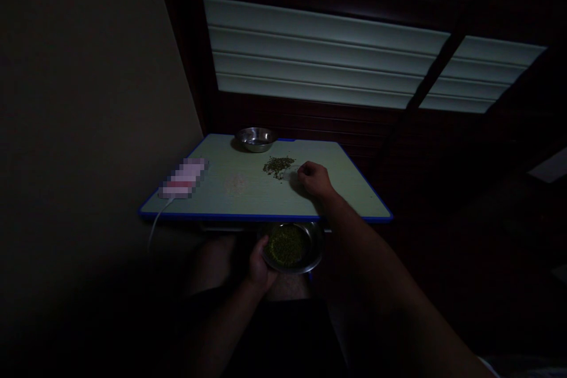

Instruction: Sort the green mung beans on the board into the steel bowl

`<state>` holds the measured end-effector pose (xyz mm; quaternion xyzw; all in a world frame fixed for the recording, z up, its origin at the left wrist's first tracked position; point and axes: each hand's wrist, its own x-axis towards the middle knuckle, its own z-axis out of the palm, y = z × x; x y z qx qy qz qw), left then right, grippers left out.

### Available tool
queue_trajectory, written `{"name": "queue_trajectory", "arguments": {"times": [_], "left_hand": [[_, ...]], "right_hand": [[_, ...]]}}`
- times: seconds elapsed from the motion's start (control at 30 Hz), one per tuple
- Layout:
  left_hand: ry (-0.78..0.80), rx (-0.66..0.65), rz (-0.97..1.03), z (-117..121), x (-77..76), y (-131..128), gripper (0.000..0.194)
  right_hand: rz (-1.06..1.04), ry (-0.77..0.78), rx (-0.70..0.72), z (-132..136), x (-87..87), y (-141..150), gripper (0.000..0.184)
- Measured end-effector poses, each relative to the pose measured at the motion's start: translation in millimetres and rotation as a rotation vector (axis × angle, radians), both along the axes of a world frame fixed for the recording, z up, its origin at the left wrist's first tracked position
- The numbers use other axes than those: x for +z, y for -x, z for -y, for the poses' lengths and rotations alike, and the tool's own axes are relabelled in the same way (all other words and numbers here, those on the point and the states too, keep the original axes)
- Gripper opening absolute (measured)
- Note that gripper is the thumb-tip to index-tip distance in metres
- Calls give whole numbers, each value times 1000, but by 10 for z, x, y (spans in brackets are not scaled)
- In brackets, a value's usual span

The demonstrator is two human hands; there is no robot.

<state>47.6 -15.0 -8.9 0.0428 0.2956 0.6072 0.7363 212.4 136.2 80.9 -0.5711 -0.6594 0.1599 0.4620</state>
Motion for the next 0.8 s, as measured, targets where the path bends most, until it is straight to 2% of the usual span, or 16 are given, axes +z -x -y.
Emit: {"name": "queue_trajectory", "arguments": {"times": [0.2, 0.4, 0.63, 0.8], "left_hand": [[17, -10, 10, -3, -10, 10, 26], [14, -9, 3, 4, 15, 4, 29], [23, 1, 0, 11, 38, 4, 26], [15, 5, 3, 9, 37, 3, 25]], "right_hand": [[51, -11, -112, 24, 43, -2, 11], [5, -4, -44, 20, 36, -1, 11], [37, -24, -89, 25, 36, -3, 11], [22, -32, -42, 28, 46, 2, 13]]}}
